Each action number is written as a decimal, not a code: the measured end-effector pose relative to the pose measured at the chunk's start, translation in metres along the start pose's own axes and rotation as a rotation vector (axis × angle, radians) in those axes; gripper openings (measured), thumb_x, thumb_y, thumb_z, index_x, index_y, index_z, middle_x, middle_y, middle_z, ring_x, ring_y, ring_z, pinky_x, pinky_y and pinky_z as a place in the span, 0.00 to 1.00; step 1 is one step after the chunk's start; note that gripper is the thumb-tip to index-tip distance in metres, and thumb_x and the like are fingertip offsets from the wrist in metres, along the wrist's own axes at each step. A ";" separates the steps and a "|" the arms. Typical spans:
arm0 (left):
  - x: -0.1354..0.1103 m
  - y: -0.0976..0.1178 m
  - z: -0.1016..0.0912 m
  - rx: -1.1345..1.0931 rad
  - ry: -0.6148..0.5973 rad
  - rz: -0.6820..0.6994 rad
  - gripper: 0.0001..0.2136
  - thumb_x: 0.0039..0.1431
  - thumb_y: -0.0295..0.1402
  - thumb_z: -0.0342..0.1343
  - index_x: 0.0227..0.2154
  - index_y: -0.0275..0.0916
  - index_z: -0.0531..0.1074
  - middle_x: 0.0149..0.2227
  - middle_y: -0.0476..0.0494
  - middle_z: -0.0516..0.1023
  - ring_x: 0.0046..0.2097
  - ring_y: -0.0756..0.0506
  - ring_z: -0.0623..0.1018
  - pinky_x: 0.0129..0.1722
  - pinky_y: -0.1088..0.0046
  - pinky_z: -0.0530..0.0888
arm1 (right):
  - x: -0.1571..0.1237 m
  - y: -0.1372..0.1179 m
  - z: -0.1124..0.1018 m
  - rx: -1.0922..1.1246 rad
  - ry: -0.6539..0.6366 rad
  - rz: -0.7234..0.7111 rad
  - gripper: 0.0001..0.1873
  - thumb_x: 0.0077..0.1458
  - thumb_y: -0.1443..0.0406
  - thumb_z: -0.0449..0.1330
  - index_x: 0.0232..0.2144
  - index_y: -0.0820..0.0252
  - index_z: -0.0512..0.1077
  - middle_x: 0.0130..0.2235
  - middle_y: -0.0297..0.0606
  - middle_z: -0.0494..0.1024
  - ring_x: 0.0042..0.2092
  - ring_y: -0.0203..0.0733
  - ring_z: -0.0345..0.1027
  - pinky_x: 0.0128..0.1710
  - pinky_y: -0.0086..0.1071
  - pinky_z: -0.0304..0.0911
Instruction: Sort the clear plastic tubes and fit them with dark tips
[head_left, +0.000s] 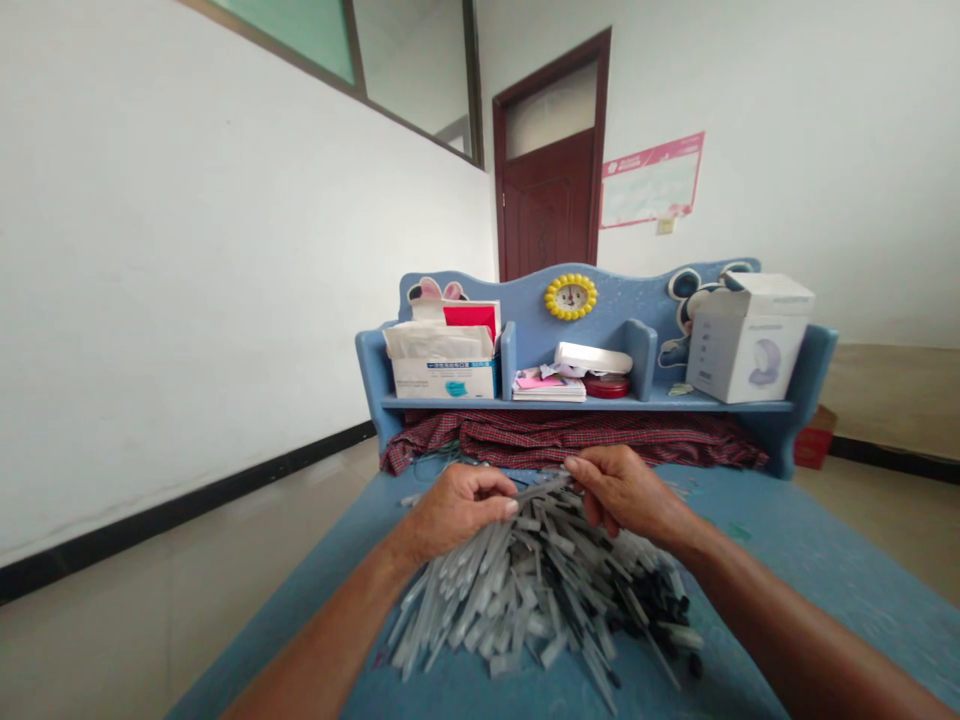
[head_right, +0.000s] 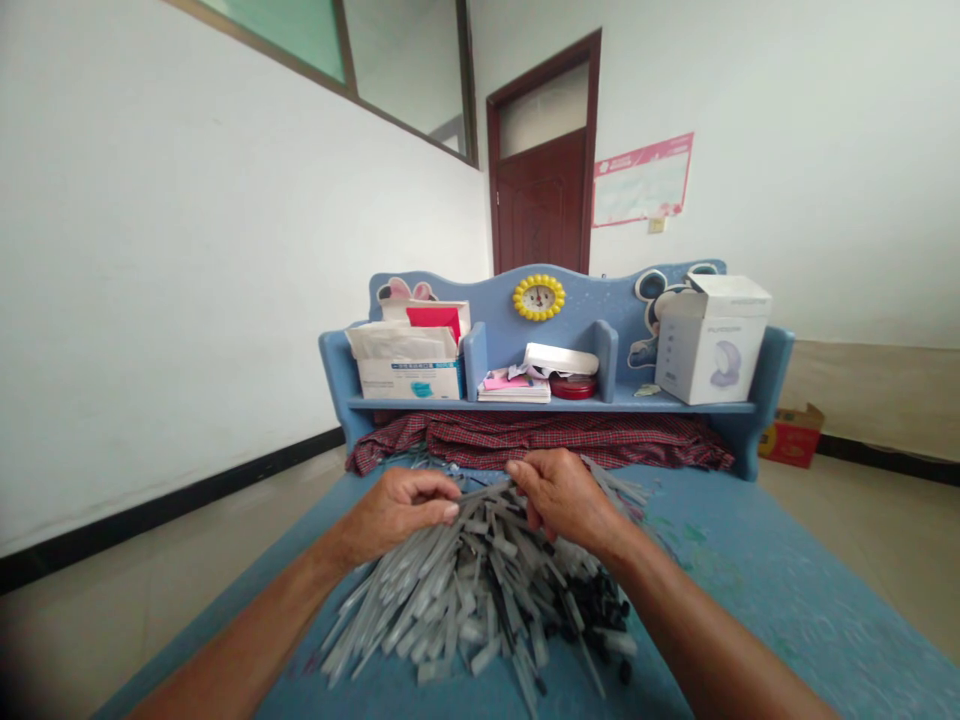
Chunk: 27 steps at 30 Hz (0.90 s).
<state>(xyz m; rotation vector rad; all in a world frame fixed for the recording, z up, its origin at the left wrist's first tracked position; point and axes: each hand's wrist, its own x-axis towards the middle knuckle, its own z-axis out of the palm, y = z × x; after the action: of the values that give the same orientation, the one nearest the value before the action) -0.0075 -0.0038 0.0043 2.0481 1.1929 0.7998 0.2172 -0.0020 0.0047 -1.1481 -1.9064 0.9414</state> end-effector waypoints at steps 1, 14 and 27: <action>0.000 -0.001 0.000 0.002 -0.003 0.003 0.10 0.47 0.36 0.56 0.29 0.33 0.75 0.25 0.49 0.73 0.29 0.49 0.71 0.29 0.77 0.66 | 0.000 0.000 0.001 -0.002 -0.001 -0.001 0.18 0.56 0.57 0.48 0.19 0.60 0.60 0.12 0.27 0.65 0.12 0.28 0.54 0.11 0.22 0.46; 0.001 -0.001 0.001 0.029 0.008 -0.001 0.10 0.48 0.35 0.55 0.28 0.33 0.75 0.25 0.49 0.74 0.30 0.49 0.72 0.31 0.77 0.67 | 0.001 0.001 0.001 0.007 0.000 0.000 0.16 0.56 0.58 0.49 0.21 0.59 0.60 0.13 0.27 0.65 0.12 0.29 0.55 0.12 0.22 0.48; 0.002 -0.005 0.000 0.036 -0.025 0.015 0.09 0.50 0.33 0.54 0.28 0.33 0.75 0.25 0.48 0.74 0.30 0.49 0.72 0.31 0.77 0.66 | 0.001 0.000 -0.001 0.092 -0.048 0.022 0.05 0.55 0.64 0.51 0.31 0.61 0.63 0.16 0.26 0.68 0.13 0.29 0.58 0.12 0.21 0.51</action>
<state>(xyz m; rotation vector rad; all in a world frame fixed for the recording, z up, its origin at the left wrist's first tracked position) -0.0088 0.0001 0.0010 2.0922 1.1872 0.7630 0.2175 -0.0008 0.0049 -1.1033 -1.8712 1.0664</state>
